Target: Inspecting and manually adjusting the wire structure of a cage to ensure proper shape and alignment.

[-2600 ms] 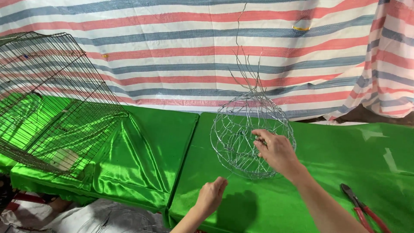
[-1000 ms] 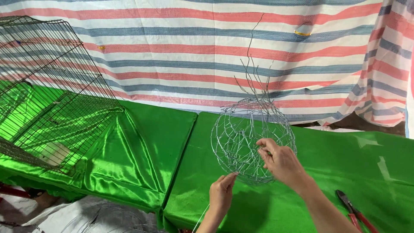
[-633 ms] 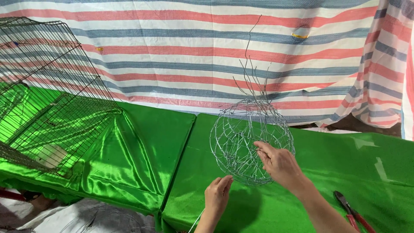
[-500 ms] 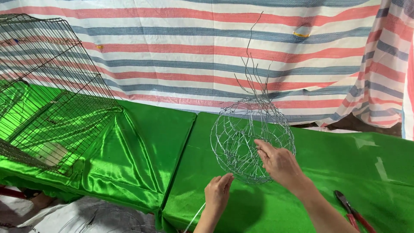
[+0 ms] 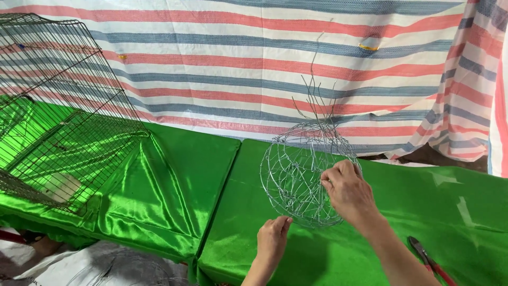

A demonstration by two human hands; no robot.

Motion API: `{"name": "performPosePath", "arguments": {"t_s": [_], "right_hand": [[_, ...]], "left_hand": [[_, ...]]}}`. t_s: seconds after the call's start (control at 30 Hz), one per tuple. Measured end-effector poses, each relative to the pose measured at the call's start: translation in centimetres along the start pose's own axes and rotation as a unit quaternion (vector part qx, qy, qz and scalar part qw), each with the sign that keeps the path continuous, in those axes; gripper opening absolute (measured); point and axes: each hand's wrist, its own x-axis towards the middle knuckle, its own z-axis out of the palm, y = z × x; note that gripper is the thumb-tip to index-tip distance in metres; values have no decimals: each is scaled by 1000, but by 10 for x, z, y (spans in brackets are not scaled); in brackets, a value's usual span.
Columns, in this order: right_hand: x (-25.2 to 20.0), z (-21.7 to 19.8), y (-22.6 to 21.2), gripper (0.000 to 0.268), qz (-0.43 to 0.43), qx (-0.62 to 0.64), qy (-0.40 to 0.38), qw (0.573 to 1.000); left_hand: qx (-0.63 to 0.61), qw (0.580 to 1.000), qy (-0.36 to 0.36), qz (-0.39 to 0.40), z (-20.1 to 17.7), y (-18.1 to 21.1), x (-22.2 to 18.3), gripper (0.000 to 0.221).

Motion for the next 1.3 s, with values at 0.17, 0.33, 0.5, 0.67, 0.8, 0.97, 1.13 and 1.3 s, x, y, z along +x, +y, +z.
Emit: {"name": "performPosePath", "arguments": {"t_s": [0.17,0.33,0.5,0.67,0.8,0.97,1.13,1.3], "right_hand": [[9,-4,7,15,-109,-29,29,993],[10,-6,13,16,-127,-15,42,991],[12,-2,16,11,-132,6,56,990],[16,-7,14,12,-144,7,53,988],[16,-12,15,14,-145,66,44,986],[10,-10,23,17,-149,111,58,981],[8,-2,29,22,-110,131,59,983],[15,-2,25,16,-121,55,46,990]], "left_hand": [[-4,998,-42,-39,5,-6,-3,33],[-6,996,-78,-50,-2,12,1,42],[-14,999,-11,-34,1,24,1,41],[-20,997,-36,-63,0,29,2,42],[-63,989,-78,-108,-1,30,2,41],[-177,961,-91,-193,-1,41,4,34],[-104,984,-24,-146,15,26,0,35],[-145,988,24,-49,17,29,-3,11]]}}
